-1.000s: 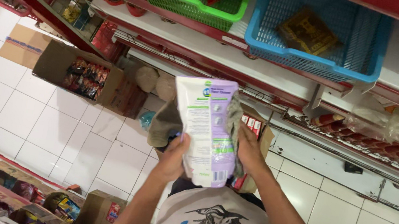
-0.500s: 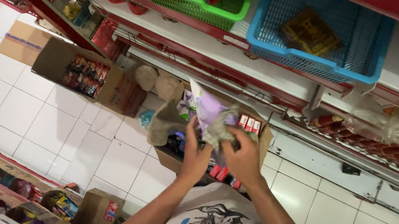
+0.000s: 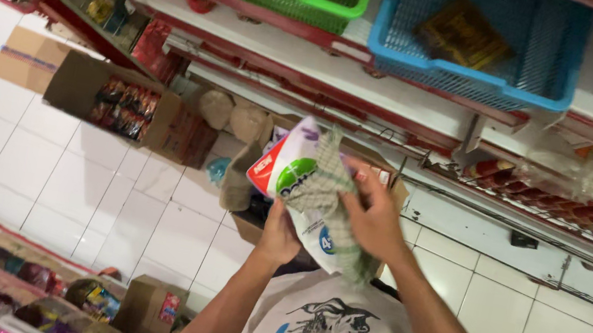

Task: The person wipes metal shelf edges and surfaces with a cloth while holding a spray bottle. They then pick up Dettol floor cleaner pouches from a cardboard box, scan them with a handheld scanner, and place them on the shelf.

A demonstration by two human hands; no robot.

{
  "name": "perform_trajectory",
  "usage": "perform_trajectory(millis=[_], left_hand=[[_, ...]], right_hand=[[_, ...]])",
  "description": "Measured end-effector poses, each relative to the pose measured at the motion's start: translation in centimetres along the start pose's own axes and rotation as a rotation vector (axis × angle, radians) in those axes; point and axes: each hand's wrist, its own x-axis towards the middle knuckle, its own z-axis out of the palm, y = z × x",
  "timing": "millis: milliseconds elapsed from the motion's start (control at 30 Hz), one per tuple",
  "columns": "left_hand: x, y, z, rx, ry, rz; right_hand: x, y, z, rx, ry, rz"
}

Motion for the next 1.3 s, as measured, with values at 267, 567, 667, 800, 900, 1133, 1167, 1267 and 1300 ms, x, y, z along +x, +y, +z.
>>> perform_trajectory(millis=[267, 567, 667, 800, 900, 1133, 1167, 1267, 1300], left_hand=[[-0.5, 1.1, 1.3, -0.21, 0.043, -0.039], [-1.0, 5.5, 1.5, -0.167, 0.263, 0.085], [-1.2, 6.6, 2.8, -0.192, 0.192, 0.072], [-1.9, 7.5, 4.6, -0.146, 0.093, 0.026], [-2.0, 7.2, 5.5, -0.172, 0.0, -0.019], [-0.1, 8.3, 6.1, -0.156, 0.111, 0.171], [0.0, 8.8, 6.1, -0.138, 0.14, 0.243], [-0.4, 10.4, 6.2, -0.132, 0.222, 0.317], [-0.4, 10.8, 6.3, -0.146, 0.166, 0.296]], right_hand=[[1.7, -2.6, 2.3, -0.267, 0.104, -0.211], [-2.9, -0.8, 5.9, -0.85, -0.429, -0.481], [-1.6, 0.9, 4.0, -0.711, -0.332, -0.376], [2.2, 0.5, 2.3, -0.529, 0.002, -0.335], [3.5, -1.2, 3.1, -0.549, 0.051, -0.231], [1.2, -2.2, 4.7, -0.521, -0.333, -0.304], [0.6, -1.8, 4.3, -0.518, -0.369, -0.305], [-1.9, 0.3, 2.7, -0.46, -0.384, -0.316], [-2.3, 1.1, 2.4, -0.411, -0.327, -0.337]])
